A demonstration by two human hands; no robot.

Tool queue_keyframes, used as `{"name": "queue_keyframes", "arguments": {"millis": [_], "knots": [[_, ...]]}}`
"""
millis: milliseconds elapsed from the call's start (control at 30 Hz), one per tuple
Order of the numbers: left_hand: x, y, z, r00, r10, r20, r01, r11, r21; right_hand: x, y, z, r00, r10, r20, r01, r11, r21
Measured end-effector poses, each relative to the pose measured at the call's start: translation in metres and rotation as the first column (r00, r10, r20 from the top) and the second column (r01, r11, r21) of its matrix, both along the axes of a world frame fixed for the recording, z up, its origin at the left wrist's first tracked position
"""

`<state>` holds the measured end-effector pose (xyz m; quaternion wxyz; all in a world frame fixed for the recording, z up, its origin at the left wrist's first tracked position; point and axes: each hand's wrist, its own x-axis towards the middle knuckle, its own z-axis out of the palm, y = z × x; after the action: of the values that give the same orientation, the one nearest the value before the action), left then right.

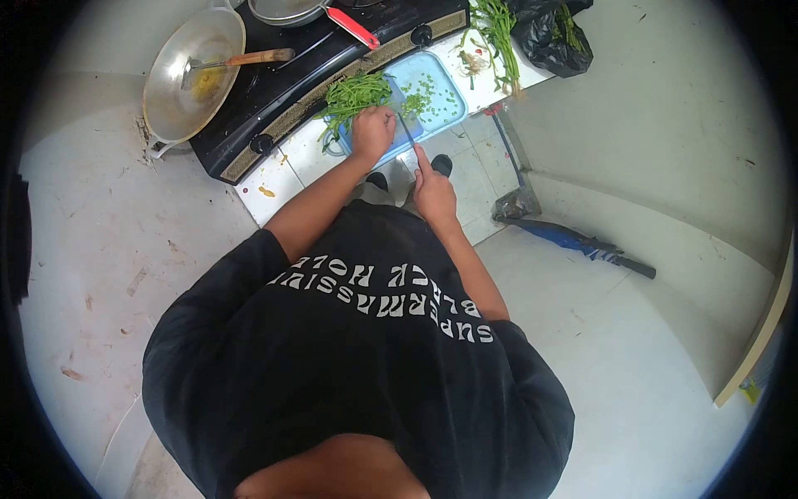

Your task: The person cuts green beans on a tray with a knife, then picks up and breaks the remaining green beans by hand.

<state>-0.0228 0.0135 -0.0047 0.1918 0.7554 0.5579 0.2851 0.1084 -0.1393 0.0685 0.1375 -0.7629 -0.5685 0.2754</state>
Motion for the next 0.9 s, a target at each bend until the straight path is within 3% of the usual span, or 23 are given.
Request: {"name": "queue_keyframes", "arguments": {"millis": [67, 167, 500, 900], "knots": [[-0.004, -0.001, 0.004, 0.992, -0.077, 0.099, 0.072, 0.996, 0.048, 0.0, 0.008, -0.004, 1.0, -0.008, -0.016, 0.008, 1.0, 0.025], [-0.008, -0.009, 0.006, 0.988, -0.122, 0.094, 0.118, 0.991, 0.056, -0.002, 0.024, -0.002, 0.999, -0.012, -0.045, 0.014, 0.999, 0.051], [-0.006, -0.007, 0.005, 0.992, -0.096, 0.084, 0.093, 0.995, 0.029, -0.008, 0.021, -0.001, 0.999, 0.045, -0.001, -0.045, 0.998, 0.041], [-0.006, -0.004, 0.004, 0.994, -0.077, 0.074, 0.078, 0.997, -0.008, -0.006, 0.01, -0.006, 1.0, -0.005, -0.001, 0.005, 1.0, 0.005]]}}
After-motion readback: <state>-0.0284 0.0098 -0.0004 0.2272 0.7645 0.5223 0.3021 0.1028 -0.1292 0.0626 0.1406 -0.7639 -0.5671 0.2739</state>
